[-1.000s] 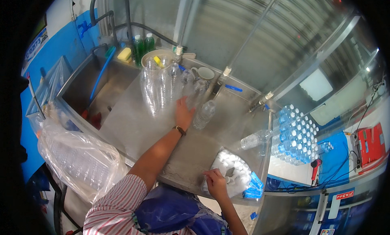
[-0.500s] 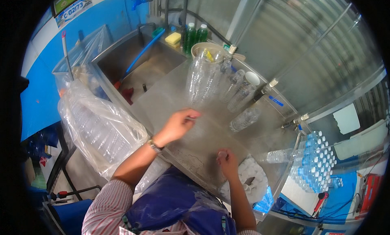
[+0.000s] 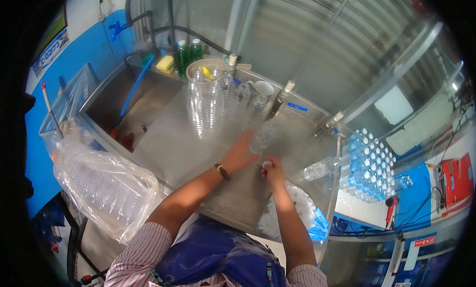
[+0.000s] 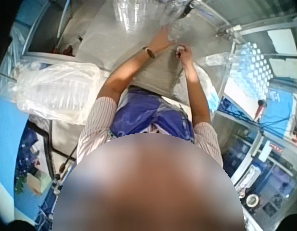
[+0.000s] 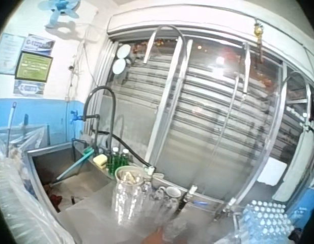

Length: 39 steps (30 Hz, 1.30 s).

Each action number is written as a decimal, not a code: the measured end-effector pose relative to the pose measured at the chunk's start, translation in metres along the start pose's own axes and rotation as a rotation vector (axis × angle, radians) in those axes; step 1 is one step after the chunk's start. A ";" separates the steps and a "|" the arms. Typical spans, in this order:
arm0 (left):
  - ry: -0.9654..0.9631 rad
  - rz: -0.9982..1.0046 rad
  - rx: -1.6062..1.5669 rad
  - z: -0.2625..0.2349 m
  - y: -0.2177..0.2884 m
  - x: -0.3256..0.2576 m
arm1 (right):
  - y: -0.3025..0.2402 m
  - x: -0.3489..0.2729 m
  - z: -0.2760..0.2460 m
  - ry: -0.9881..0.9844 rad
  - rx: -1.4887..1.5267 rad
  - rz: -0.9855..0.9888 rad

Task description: The person repeatedly picks up empty plastic bottles, fills them with water from a tap, and caps them with white lids. The filled bottles are placed on a nearby surface while empty bottles are drawn from a plastic bag.

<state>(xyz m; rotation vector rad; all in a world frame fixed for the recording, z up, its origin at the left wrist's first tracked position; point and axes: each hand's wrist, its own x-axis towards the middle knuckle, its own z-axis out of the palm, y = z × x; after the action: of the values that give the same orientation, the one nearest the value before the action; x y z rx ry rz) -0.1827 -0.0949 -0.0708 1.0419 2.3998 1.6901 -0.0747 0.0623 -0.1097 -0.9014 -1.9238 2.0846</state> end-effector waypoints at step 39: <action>0.069 0.072 0.070 -0.020 -0.007 -0.008 | -0.086 0.054 0.018 -0.531 0.554 0.163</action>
<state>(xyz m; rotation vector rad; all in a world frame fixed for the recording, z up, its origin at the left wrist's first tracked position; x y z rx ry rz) -0.1880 -0.1169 -0.0714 1.1102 2.5099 1.7027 -0.1513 0.0883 -0.0454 -0.4164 -1.3249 2.9611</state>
